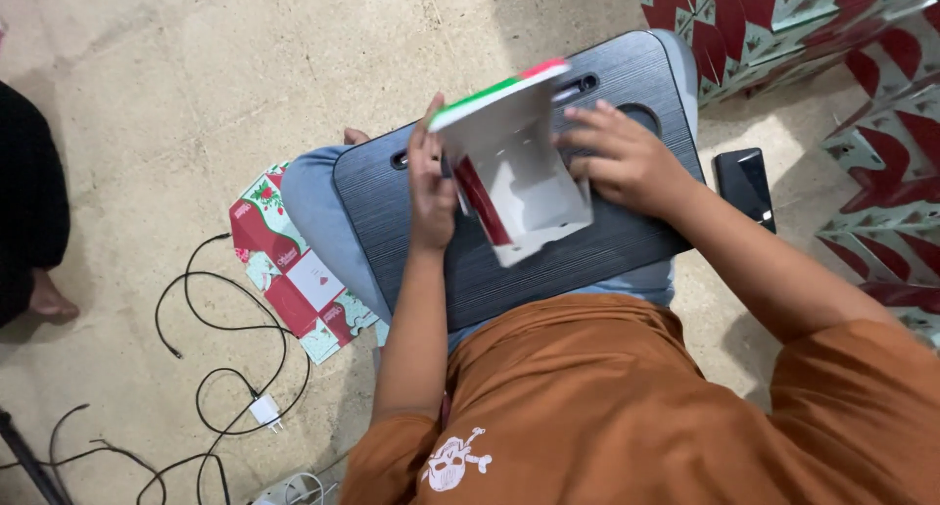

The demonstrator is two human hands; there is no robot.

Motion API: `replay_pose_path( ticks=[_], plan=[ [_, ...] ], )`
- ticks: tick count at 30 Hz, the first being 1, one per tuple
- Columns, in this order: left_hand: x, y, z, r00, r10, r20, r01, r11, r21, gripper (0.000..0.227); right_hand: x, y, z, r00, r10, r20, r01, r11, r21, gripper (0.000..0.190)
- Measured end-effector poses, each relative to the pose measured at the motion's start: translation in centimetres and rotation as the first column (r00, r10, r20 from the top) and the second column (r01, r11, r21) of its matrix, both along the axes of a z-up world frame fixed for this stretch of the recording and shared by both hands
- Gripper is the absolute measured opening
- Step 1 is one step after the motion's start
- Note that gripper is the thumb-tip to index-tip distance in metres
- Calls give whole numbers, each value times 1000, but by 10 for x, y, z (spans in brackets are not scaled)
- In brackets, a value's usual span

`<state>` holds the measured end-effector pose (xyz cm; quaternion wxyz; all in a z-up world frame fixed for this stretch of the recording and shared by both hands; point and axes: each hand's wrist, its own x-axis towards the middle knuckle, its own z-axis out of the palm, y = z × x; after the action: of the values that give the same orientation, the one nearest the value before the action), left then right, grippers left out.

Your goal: The person assembles a small decorative box from a flat paper sheet. They fold the paper along pre-cut lines, tuck flaps into slots, and secure the sides to form a cube-shaped container.

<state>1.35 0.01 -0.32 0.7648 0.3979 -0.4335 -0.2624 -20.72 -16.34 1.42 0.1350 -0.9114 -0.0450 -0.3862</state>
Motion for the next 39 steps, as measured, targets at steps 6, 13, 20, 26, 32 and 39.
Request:
replay_pose_path(
  ticks=[6, 13, 20, 26, 32, 39],
  plan=[
    [0, 8, -42, 809, 145, 569, -369, 880, 300, 55, 1, 10, 5, 976, -215, -46, 211, 857, 469, 31],
    [-14, 8, -36, 959, 106, 263, -216, 874, 435, 31, -12, 49, 57, 864, -143, -483, 488, 479, 730, 33],
    [-23, 8, -27, 895, 193, 401, -301, 926, 226, 22, 25, 23, 50, 869, -226, -441, 435, 775, 459, 22],
    [-21, 11, 14, 867, 157, 472, -207, 977, 54, 59, 51, 4, 82, 735, -126, -667, 502, 762, 409, 24],
    [-8, 21, -40, 968, -78, 238, 26, 976, 214, 85, 72, -17, 92, 670, -40, -742, 468, 798, 379, 41],
    [-3, 19, -66, 963, -119, 243, 29, 938, 347, 74, 86, -24, 87, 594, 64, -802, 401, 841, 364, 44]
  ],
)
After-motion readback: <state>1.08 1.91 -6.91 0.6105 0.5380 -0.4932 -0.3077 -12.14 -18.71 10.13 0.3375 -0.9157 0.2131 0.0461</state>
